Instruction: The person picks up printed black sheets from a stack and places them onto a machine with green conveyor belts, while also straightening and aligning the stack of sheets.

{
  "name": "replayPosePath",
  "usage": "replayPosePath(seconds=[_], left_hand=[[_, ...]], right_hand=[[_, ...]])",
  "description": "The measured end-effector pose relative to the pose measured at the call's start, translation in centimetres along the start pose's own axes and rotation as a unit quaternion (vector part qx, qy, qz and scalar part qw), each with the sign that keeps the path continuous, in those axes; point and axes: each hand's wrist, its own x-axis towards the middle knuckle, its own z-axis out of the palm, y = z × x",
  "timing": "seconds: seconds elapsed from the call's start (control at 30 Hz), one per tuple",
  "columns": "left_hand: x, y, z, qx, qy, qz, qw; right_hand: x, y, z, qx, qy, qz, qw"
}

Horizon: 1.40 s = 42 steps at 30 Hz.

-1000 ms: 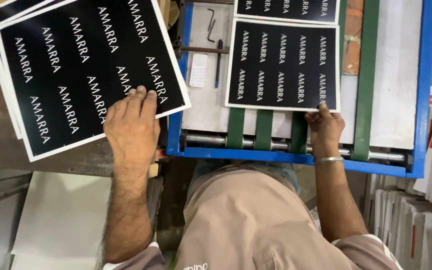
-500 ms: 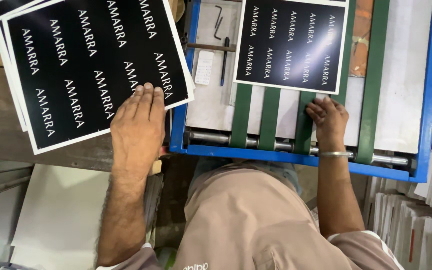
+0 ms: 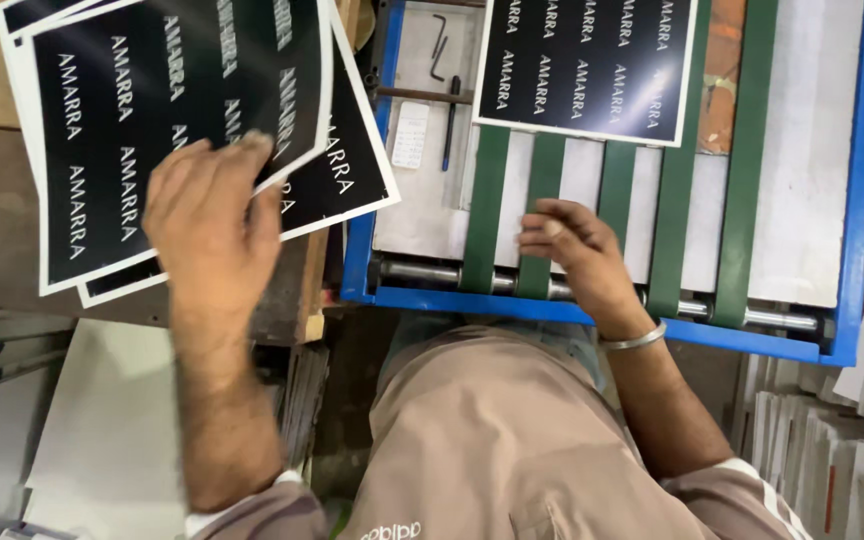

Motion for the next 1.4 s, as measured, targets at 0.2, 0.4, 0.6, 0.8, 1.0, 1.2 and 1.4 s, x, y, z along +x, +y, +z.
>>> replayPosePath(seconds=[0.2,0.4,0.6,0.8,1.0,1.2,1.4], left_hand=[[1.4,9.1,8.4,0.059,-0.133,0.112,0.983],[-0.6,7.7,7.5,-0.01,-0.125,0.05,0.991],[-2.1,2.7,4.3,0.131,-0.119,-0.018,0.984],[-2.9,1.5,5.9,0.112,-0.072,-0.01,0.991],[-3.0,2.2,6.0,0.108,-0.033,-0.009,0.994],[-3.4,1.7,6.5,0.176,-0.001,-0.017,0.984],[-3.8,0.9,7.0,0.181,-0.023,-0.016,0.983]], right_hand=[[1.1,1.7,5.7,0.148,-0.094,-0.032,0.984],[3.6,4.1,-2.1,0.172,0.145,-0.059,0.973],[2.0,7.5,-14.8,0.13,0.317,-0.112,0.933],[-1.9,12.3,-17.2,0.124,0.397,-0.061,0.907],[-0.1,12.3,-15.7,0.14,0.361,-0.042,0.921],[4.6,10.5,-15.9,0.133,0.346,-0.049,0.927],[6.7,9.5,-16.2,0.173,0.307,-0.006,0.936]])
